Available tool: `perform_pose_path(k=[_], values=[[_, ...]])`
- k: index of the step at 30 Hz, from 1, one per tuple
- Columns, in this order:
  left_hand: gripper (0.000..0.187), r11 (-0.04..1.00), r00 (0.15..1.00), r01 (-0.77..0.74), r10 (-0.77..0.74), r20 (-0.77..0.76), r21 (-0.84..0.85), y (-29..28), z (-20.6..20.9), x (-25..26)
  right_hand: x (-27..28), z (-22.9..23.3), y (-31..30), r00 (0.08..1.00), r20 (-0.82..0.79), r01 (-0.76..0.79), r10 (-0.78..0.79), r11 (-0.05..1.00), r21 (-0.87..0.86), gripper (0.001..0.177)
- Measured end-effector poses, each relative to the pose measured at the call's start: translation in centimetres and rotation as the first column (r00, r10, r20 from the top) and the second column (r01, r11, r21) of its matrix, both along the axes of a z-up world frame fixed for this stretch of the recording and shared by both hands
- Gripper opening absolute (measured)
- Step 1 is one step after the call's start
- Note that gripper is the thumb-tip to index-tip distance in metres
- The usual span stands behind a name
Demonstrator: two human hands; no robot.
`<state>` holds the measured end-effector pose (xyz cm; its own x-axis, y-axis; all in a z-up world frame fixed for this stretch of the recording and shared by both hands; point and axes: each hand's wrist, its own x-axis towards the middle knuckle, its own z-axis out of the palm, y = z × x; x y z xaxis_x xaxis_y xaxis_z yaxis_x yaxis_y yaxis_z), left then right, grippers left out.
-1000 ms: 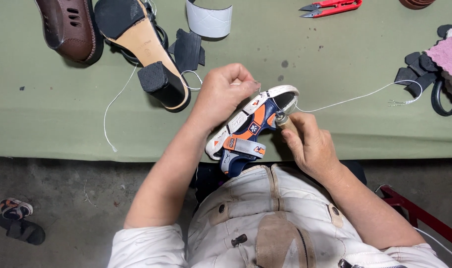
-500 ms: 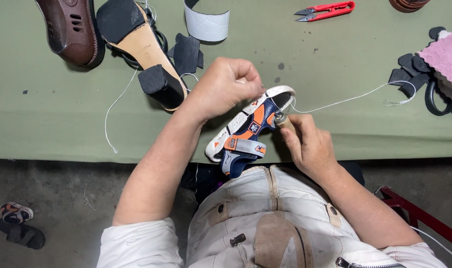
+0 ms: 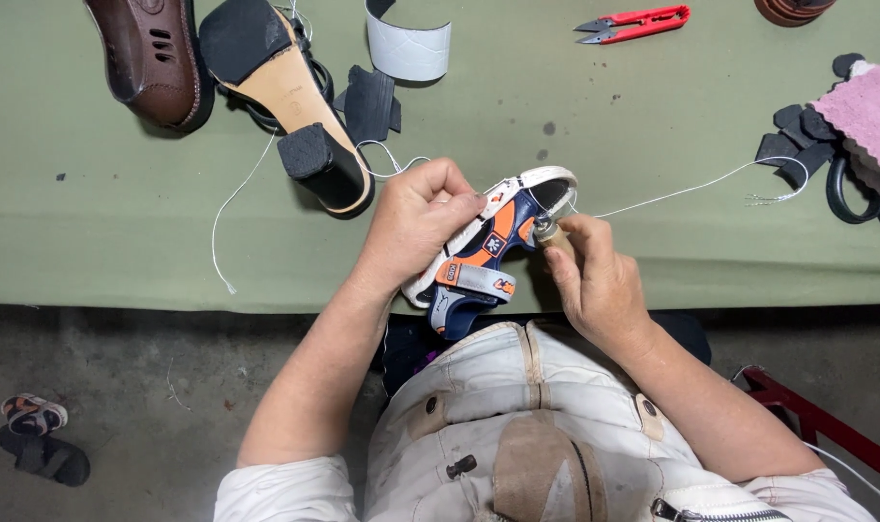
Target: Hand-stitching the upper part of a child's sandal to the sole using a stitching awl and thread.
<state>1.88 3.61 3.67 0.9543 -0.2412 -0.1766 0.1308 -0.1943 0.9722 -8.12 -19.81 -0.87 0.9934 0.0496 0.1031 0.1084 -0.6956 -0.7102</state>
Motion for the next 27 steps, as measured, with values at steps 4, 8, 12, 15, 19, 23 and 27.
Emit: perform_pose_path(k=[4,8,12,15,19,23,27], values=[[0.003,0.999,0.999,-0.048,0.048,0.005,-0.01,-0.5,0.5,-0.1,0.2,0.9,-0.2,0.998,0.056,0.009,-0.007,0.999,-0.04,0.029],[0.003,0.998,0.997,-0.069,0.069,0.045,0.002,-1.0,1.6,-0.7,0.5,1.4,-0.2,0.993,0.115,0.011,-0.003,0.997,-0.07,0.032],[0.005,0.995,0.981,-0.081,0.07,0.179,0.055,-1.3,1.5,-1.6,0.6,1.5,-0.1,0.997,0.081,0.001,0.006,0.996,-0.09,0.042],[0.004,0.989,0.966,-0.104,0.077,0.246,0.102,-1.3,2.0,-1.4,0.8,1.4,-0.2,0.997,0.072,0.0,0.008,0.994,-0.11,0.042],[0.004,0.98,0.947,-0.163,0.123,0.296,0.114,-1.3,1.4,-0.3,0.8,1.2,0.0,0.998,0.069,0.004,0.002,0.997,-0.082,0.037],[0.005,0.983,0.982,-0.139,0.122,0.143,0.119,-1.3,0.7,1.3,0.7,0.7,-0.1,0.997,0.082,0.002,0.004,0.998,-0.071,0.036],[0.006,0.997,0.995,-0.064,0.067,0.078,-0.032,-1.6,2.5,1.1,0.9,1.5,-0.1,0.996,0.093,0.004,0.003,0.997,-0.076,0.038]])
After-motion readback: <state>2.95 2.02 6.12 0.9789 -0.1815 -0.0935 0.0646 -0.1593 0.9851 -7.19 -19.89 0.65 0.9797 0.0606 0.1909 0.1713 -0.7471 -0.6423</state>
